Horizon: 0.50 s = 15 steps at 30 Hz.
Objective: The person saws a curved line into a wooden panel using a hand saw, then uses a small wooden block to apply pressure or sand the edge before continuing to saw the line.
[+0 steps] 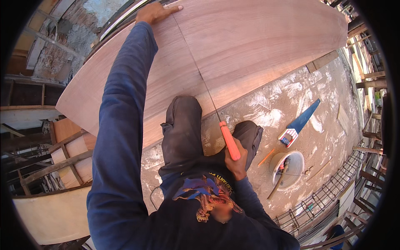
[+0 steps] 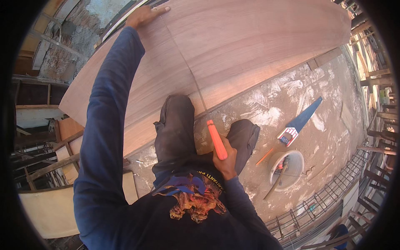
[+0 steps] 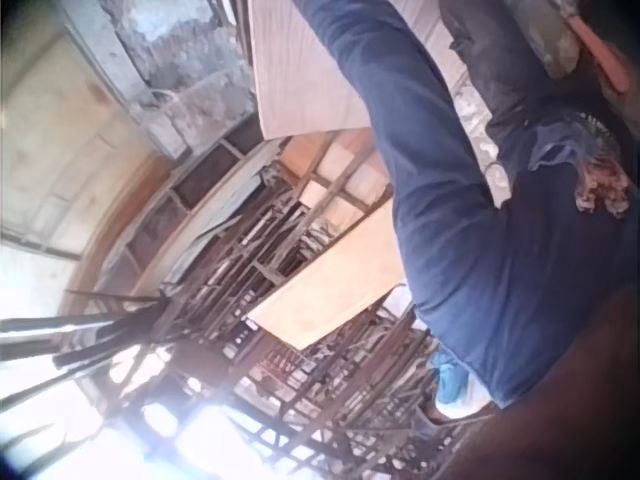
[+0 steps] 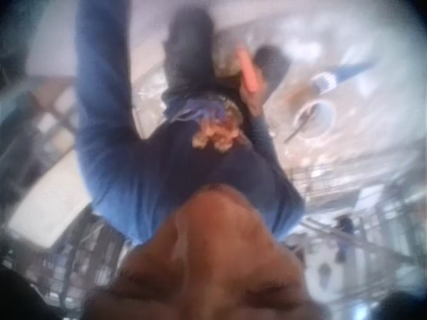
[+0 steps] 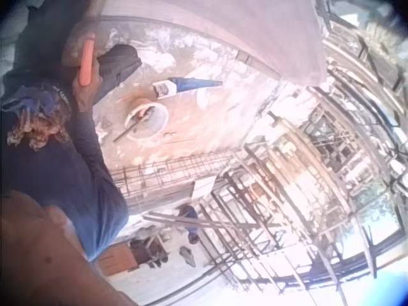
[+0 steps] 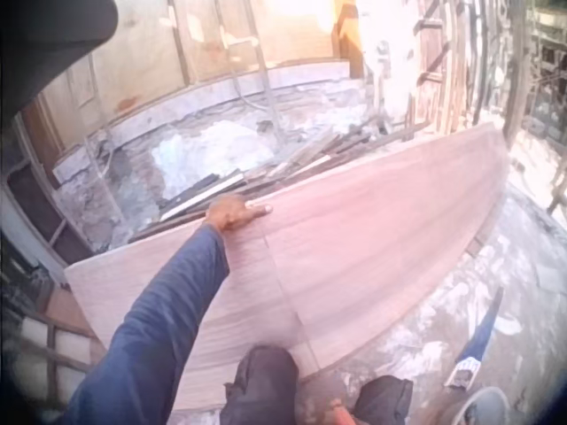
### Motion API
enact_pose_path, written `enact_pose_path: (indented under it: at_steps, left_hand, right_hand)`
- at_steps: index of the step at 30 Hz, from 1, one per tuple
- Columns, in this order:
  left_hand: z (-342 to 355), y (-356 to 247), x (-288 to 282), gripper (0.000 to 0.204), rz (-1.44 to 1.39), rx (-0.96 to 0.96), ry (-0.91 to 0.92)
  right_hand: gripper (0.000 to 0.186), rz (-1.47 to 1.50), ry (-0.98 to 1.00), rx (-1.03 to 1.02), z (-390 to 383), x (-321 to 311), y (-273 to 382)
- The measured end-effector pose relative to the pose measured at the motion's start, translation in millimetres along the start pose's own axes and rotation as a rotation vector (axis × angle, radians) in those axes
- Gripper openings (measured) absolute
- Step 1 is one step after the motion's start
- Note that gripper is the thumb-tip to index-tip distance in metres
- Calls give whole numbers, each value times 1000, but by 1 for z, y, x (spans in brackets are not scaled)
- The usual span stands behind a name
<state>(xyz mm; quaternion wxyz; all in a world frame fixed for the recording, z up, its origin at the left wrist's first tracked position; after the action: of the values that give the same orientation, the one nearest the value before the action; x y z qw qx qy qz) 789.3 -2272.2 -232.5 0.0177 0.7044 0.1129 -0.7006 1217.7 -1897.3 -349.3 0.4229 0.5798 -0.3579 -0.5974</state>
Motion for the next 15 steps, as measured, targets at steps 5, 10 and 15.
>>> enact_pose_path:
  at_steps: [5,10,15]
  left_hand:
    - [-9,-5,-12,94,32,-8,-201]
    - [-49,-16,-37,95,8,-52,-45]
    - [-39,-18,-38,97,-14,-27,-33]
  right_hand:
    - [39,23,73,212,69,17,20]
    - [25,123,-8,-89,194,113,-23]
    - [26,51,-9,-29,42,50,-48]
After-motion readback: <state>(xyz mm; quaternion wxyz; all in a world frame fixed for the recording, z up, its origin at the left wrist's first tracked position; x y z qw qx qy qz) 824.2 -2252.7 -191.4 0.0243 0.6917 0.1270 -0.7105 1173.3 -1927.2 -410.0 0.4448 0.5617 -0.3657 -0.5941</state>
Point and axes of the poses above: each hand's wrist, its own z-axis towards the middle knuckle, its own x-axis out of the palm, y = z × x, the point moved 3 cm from there along z, towards the middle knuckle, and after that the axes turned 5 degrees about -x, right-handed, at the moved point
